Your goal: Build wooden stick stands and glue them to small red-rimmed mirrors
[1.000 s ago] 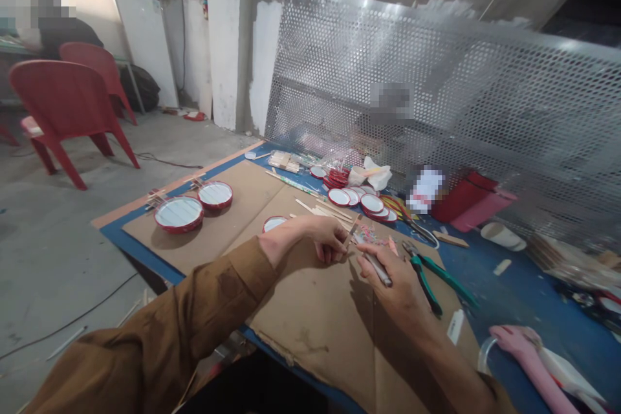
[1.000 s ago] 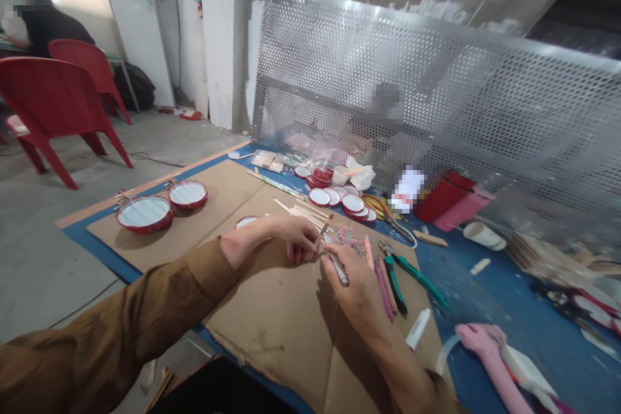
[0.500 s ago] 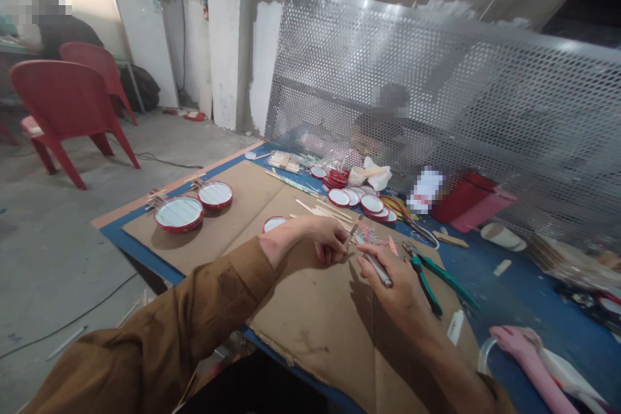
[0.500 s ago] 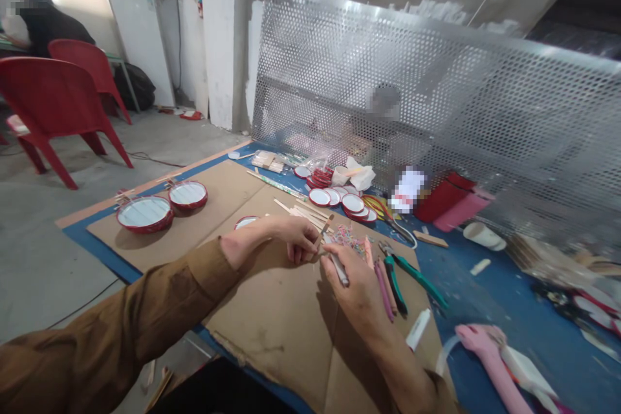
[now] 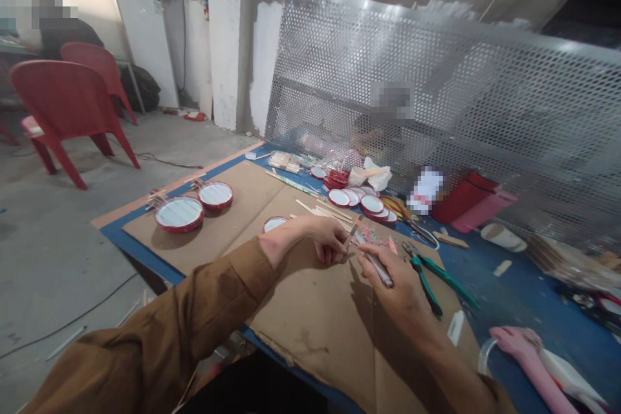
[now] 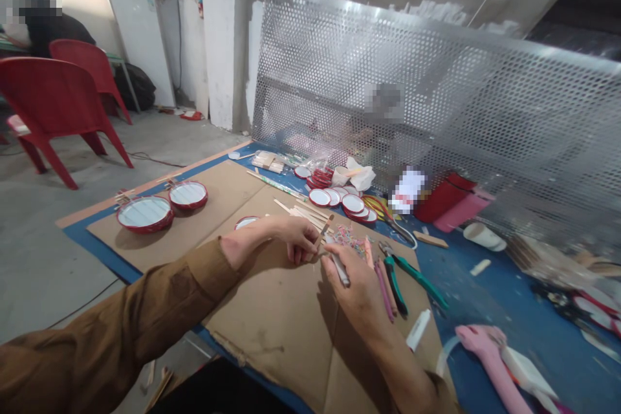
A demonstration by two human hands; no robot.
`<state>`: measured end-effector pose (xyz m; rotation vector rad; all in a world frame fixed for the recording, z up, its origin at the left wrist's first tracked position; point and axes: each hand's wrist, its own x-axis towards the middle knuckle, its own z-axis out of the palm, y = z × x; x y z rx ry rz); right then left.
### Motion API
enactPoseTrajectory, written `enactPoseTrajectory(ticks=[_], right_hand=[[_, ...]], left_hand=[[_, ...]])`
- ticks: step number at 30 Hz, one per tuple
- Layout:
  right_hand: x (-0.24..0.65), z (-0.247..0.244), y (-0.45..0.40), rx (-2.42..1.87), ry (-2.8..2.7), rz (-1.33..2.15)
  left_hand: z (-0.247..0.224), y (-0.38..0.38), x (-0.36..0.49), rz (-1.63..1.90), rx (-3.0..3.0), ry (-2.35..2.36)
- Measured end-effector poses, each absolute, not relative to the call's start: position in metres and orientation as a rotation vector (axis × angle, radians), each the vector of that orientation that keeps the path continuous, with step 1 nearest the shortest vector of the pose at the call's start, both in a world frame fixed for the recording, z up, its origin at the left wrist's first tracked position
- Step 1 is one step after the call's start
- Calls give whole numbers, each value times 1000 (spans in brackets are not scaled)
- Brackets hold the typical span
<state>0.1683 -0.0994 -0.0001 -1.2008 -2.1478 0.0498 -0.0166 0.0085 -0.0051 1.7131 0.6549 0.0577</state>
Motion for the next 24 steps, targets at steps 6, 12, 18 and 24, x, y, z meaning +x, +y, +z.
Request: enactPoseTrajectory(ticks=[6, 12, 18, 24], right_hand=[[167, 2, -101, -1217, -2151, 64], [168, 0, -101, -1207, -2132, 43], [172, 6, -101, -1300, -2009, -72], [184, -7, -91, -1365, -2108, -198]], left_hand=[[-7, 10, -17, 58, 1708, 630], [-9, 13, -15, 53, 1719, 649], [-13, 13, -15, 77, 1700, 603], [-8, 11, -18, 102, 1702, 714]])
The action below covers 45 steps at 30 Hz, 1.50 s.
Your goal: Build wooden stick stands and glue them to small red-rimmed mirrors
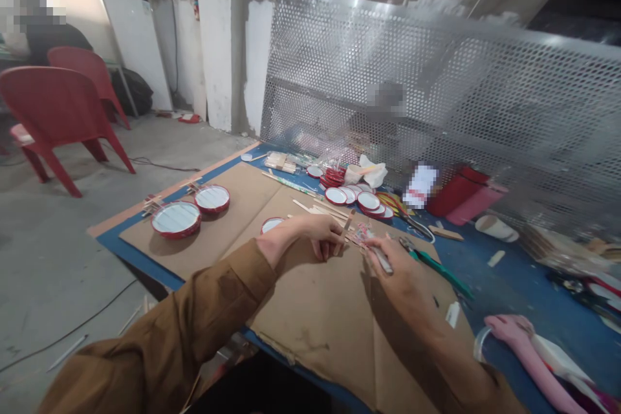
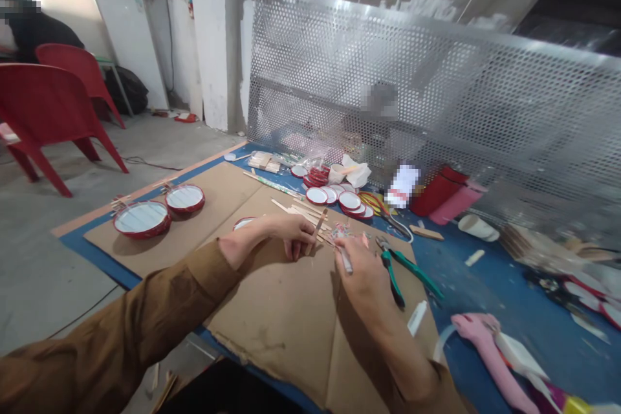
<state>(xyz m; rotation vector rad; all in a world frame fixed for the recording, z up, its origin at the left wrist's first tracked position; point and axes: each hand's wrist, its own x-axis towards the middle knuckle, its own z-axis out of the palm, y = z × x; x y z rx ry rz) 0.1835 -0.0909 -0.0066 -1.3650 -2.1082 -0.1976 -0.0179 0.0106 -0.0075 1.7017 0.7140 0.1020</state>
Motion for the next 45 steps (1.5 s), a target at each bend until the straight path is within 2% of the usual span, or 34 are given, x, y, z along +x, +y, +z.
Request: enactPoseTrajectory(ticks=[11, 32, 38, 45], right_hand=[[174, 1, -101, -1417, -2759, -311], [189, 0, -83, -1394, -2216, -64], [176, 2, -89, -1282, -2330, -253], [154, -4, -95, -867, -2596, -778]], left_hand=[[-19, 22, -21, 185, 1682, 690], [-9, 14, -24, 141, 1749, 659], [-12, 16, -22, 143, 1767, 684], [-9, 14, -26, 197, 1677, 743]])
